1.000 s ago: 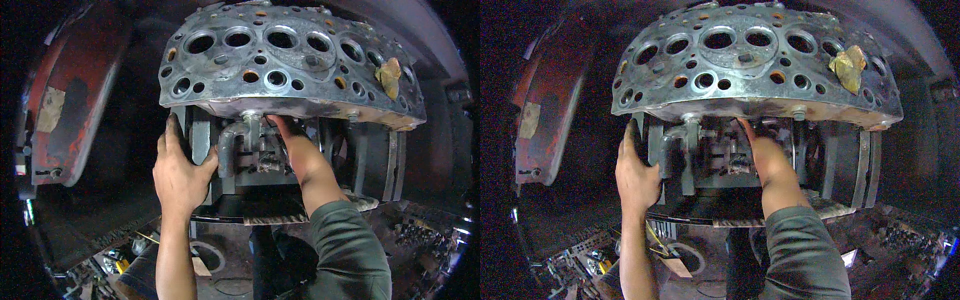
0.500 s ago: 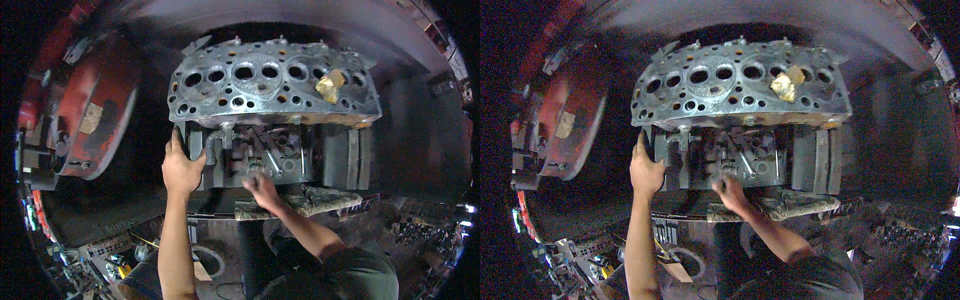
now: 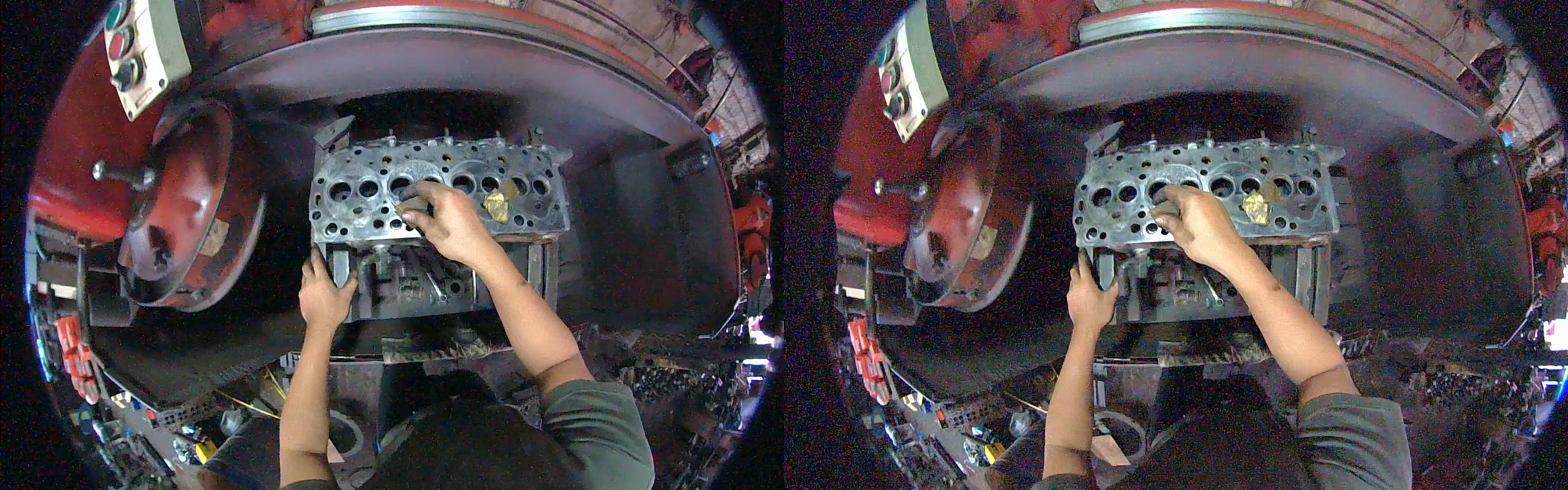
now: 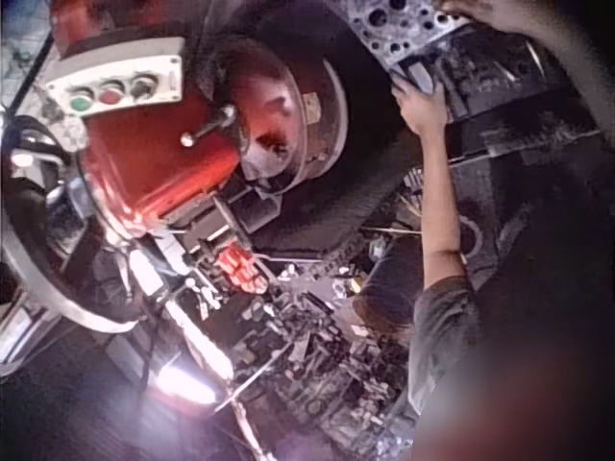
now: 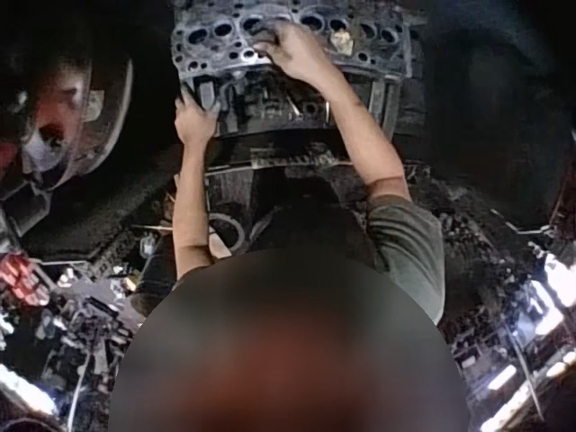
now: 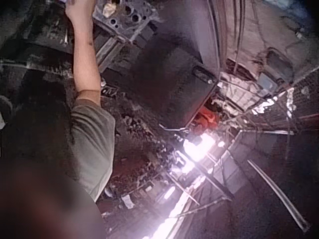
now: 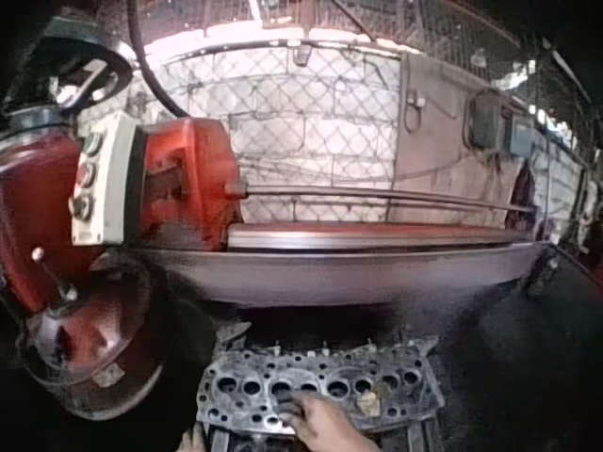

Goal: The person scrapes the surface of a metal engine block using a handheld metal scraper. They repeatedly scrape different areas, flip the block over, and continue scraping the opposite side. A coworker briefly appears and interacts with the camera wearer.

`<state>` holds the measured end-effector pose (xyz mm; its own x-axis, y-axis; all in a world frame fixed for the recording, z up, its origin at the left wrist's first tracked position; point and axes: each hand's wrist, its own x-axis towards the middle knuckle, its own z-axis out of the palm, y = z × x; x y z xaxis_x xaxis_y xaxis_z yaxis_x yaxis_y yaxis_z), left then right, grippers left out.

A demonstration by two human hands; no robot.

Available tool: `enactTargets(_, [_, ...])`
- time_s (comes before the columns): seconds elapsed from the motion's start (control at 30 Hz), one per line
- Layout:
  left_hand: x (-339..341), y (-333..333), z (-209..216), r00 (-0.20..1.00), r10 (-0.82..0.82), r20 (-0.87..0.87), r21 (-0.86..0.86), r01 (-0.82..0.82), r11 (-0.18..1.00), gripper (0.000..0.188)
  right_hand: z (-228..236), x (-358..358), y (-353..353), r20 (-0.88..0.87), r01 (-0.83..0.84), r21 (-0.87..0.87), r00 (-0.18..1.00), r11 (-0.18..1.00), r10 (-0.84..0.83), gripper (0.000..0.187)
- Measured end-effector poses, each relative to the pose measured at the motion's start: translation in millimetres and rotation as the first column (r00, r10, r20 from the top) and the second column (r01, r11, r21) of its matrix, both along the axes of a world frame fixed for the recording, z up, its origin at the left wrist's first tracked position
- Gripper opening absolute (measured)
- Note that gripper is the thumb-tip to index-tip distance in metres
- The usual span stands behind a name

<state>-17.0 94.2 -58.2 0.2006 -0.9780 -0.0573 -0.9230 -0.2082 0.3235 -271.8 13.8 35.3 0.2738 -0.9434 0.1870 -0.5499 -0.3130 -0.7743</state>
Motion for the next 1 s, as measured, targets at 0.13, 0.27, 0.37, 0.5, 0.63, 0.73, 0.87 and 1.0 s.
enactTargets(0.13, [3,-1,0,0.999,0.015,-0.037,0.063,-0.013,0.998,0.101,3,-2,-10,-0.199,0.000,-0.003,0.980,1.000,-0.001,0.037])
enactTargets(0.27, [14,4,-10,0.968,0.004,-0.249,-0.064,-0.020,0.998,0.097,7,-12,1,-0.183,0.097,0.029,0.979,0.995,-0.091,0.051])
enactTargets(0.37, [21,5,-18,0.904,-0.023,-0.428,-0.251,-0.094,0.963,0.084,12,-24,6,-0.114,0.164,0.024,0.981,0.986,-0.160,0.056])
enactTargets(0.5, [17,6,-4,0.613,0.097,-0.784,-0.223,-0.424,0.878,0.058,20,-47,13,-0.014,0.255,-0.030,0.967,0.966,-0.256,0.039])
enactTargets(0.63, [-4,-5,40,0.923,-0.175,-0.343,-0.621,-0.083,0.779,0.042,22,-48,15,-0.091,0.271,-0.096,0.956,0.958,-0.279,0.033])
enactTargets(0.73, [-36,-28,66,0.907,-0.333,-0.257,-0.637,0.100,0.765,0.032,18,-33,12,-0.222,0.201,-0.053,0.953,0.978,-0.208,0.034])
enactTargets(0.87, [-64,-54,86,0.895,-0.381,-0.230,-0.477,0.238,0.846,0.029,13,-22,4,-0.279,0.110,-0.120,0.950,0.987,-0.140,0.032])
enactTargets(1.0, [-76,-65,90,0.894,-0.421,-0.156,-0.334,0.353,0.874,0.037,17,-30,-1,-0.226,0.131,-0.018,0.965,0.991,-0.132,0.034])
